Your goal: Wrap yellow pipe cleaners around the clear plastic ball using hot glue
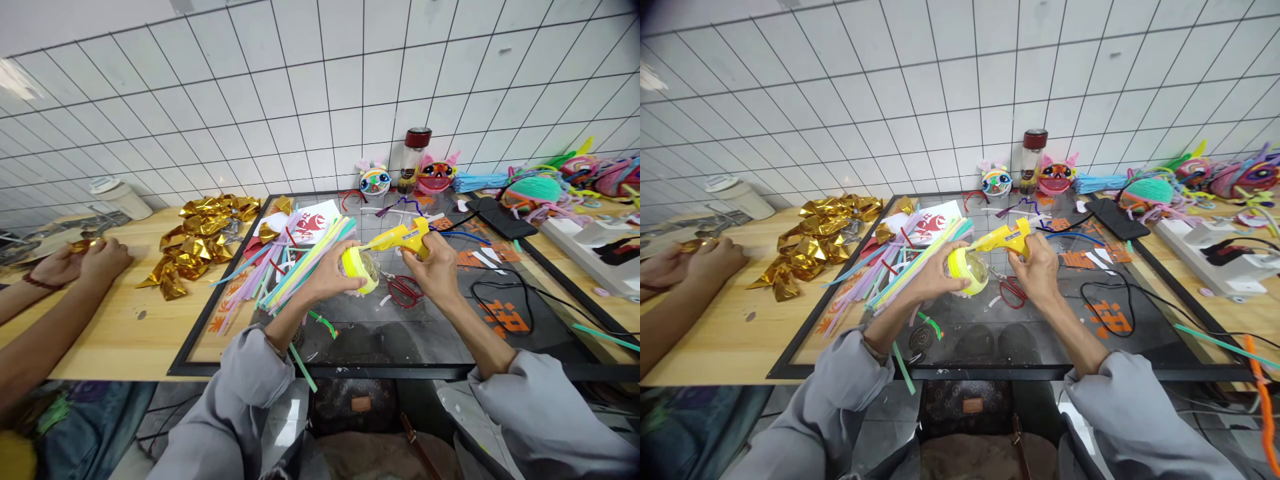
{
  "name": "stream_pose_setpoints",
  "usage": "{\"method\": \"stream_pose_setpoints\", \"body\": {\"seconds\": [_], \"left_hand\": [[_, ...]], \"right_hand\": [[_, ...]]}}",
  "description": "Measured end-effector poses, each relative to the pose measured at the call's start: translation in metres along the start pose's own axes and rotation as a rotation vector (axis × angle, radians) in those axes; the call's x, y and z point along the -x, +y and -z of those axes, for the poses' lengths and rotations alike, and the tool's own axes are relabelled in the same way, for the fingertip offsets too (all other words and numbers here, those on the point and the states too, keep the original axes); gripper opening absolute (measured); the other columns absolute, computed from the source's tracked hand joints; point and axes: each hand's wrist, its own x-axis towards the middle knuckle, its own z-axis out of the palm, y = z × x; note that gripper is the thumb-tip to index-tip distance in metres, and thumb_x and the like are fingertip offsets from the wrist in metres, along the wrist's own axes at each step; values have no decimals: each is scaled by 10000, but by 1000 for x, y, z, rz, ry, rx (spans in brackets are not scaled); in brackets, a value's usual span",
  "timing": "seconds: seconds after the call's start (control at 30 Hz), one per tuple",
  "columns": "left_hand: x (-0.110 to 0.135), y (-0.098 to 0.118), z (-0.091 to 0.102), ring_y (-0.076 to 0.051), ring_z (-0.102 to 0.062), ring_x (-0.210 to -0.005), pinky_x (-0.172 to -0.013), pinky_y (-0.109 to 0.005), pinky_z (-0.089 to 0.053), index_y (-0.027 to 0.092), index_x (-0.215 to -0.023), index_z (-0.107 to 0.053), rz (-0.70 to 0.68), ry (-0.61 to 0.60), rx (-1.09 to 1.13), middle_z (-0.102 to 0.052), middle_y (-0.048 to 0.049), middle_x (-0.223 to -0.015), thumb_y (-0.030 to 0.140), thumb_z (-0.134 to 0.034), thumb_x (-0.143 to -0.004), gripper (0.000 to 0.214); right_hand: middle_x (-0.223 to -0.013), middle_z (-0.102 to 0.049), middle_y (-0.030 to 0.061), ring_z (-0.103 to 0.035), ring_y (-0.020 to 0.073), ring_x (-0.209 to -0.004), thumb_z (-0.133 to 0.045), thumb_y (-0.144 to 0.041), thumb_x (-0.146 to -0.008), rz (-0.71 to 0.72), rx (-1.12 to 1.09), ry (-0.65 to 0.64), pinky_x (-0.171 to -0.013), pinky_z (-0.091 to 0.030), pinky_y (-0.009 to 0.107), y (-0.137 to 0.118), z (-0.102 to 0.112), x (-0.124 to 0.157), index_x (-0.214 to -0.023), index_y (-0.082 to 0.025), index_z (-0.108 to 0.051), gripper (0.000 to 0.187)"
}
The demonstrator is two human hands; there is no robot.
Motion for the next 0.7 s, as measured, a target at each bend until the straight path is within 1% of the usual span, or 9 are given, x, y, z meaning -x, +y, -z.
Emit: {"method": "stream_pose_setpoints", "body": {"seconds": [0.2, 0.37, 0.57, 0.7], "left_hand": [[0, 1, 0, -300, -574, -1275, -1139, -416, -419, 152, -1290, -569, 17, -2, -12, -598, -112, -1396, 284, -768, -607, 724], [0, 1, 1, -305, -571, -1271, -1141, -446, -415, 176, -1294, -574, 19, 0, -24, -592, -109, -1403, 287, -778, -605, 728], [0, 1, 0, -298, -575, -1274, -1142, -425, -422, 148, -1296, -574, 11, -4, -21, -596, -117, -1383, 275, -771, -607, 728], [0, 3, 0, -302, -573, -1271, -1142, -427, -419, 107, -1293, -564, 10, -6, -13, -595, -142, -1378, 287, -764, -604, 741]], "right_hand": [[-663, -423, -17, -392, 163, -609, -611, -286, -772, 6, -2, -6, -574, -280, 308, 0, 0, 0, -650, -262, -311, 325], [-664, -445, -7, -406, 173, -622, -608, -284, -766, -8, 13, -12, -571, -291, 311, 0, 0, 0, -654, -266, -307, 322], [-659, -435, -10, -403, 173, -624, -607, -277, -762, -24, 29, 9, -573, -297, 311, -1, -1, 1, -651, -266, -297, 330], [-671, -436, -9, -407, 175, -634, -613, -277, -774, -28, 7, -15, -582, -300, 314, 0, 0, 1, -653, -265, -305, 331]]}}
